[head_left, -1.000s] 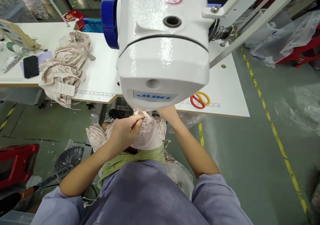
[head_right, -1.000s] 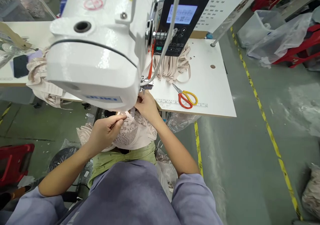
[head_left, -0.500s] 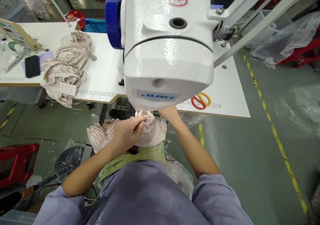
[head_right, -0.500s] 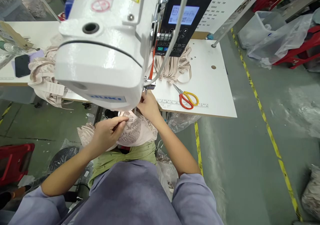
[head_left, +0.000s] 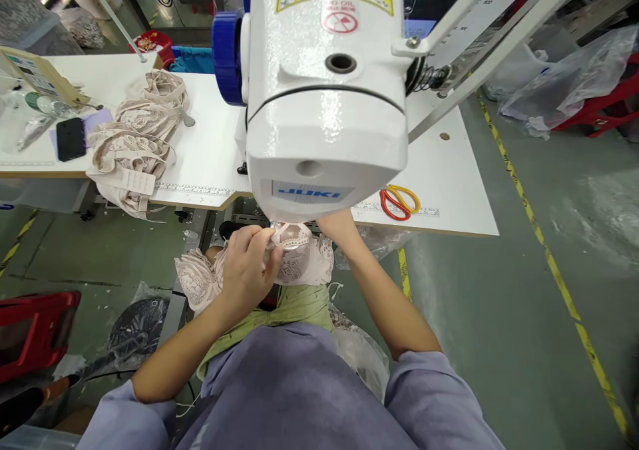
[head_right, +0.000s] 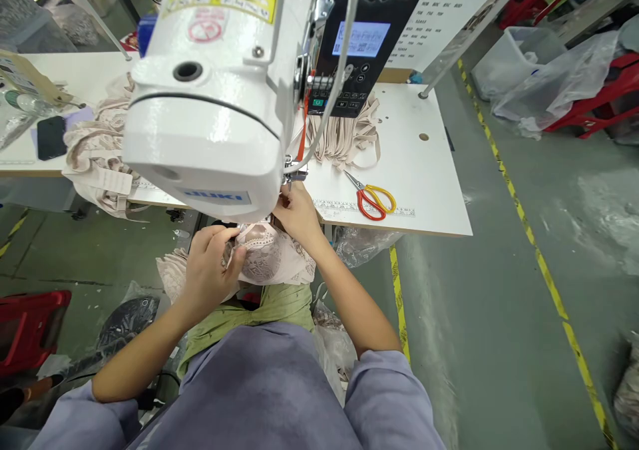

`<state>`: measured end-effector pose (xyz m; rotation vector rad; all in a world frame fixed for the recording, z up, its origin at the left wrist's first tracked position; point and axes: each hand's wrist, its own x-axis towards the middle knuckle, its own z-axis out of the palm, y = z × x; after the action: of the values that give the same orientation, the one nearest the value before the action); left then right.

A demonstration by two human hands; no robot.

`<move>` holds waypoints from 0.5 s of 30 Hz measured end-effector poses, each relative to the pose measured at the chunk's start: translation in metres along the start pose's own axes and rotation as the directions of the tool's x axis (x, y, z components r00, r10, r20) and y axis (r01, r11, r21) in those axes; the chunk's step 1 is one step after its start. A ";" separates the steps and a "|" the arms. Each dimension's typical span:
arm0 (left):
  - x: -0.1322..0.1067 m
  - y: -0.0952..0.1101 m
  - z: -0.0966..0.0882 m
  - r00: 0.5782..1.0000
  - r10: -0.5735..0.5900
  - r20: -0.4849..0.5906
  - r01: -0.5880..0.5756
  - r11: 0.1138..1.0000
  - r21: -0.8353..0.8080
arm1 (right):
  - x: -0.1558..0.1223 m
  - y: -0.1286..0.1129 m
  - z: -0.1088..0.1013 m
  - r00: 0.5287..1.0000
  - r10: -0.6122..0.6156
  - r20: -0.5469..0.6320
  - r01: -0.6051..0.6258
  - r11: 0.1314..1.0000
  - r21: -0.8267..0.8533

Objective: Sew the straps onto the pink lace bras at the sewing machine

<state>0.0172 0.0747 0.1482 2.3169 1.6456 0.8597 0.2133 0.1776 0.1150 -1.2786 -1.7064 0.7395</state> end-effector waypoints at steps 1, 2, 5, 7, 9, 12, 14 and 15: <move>-0.002 0.005 0.003 0.998 0.037 -0.044 -0.035 0.998 0.046 | -0.001 0.001 0.000 1.000 0.005 -0.002 -0.005 1.000 0.001; -0.003 0.010 0.007 0.996 0.073 -0.058 -0.068 0.994 0.081 | -0.001 0.002 0.001 1.000 0.011 -0.006 -0.011 1.000 0.002; -0.007 0.027 0.019 0.993 0.121 0.009 -0.121 0.982 0.142 | -0.003 0.006 0.004 1.000 0.022 -0.020 -0.022 1.000 0.001; -0.010 0.034 0.025 0.993 0.106 0.043 -0.112 0.978 0.177 | -0.005 0.008 0.005 0.999 0.018 -0.028 -0.018 1.000 0.003; -0.012 0.035 0.027 0.994 0.096 0.053 -0.105 0.974 0.199 | -0.005 0.007 0.006 0.999 0.004 -0.037 -0.004 1.000 0.010; -0.015 0.031 0.026 0.993 0.101 0.067 -0.113 0.971 0.212 | -0.005 0.004 0.005 0.999 -0.009 -0.035 0.010 1.000 0.022; -0.014 0.029 0.024 0.992 0.099 0.075 -0.113 0.970 0.217 | -0.003 0.002 0.005 1.000 -0.011 -0.028 0.012 0.999 0.043; -0.014 0.029 0.023 0.992 0.097 0.080 -0.112 0.969 0.220 | -0.002 0.002 0.004 1.000 -0.010 -0.019 0.011 0.998 0.059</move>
<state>0.0496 0.0556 0.1375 2.5722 1.6831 0.6329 0.2107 0.1761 0.1104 -1.2315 -1.6631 0.7636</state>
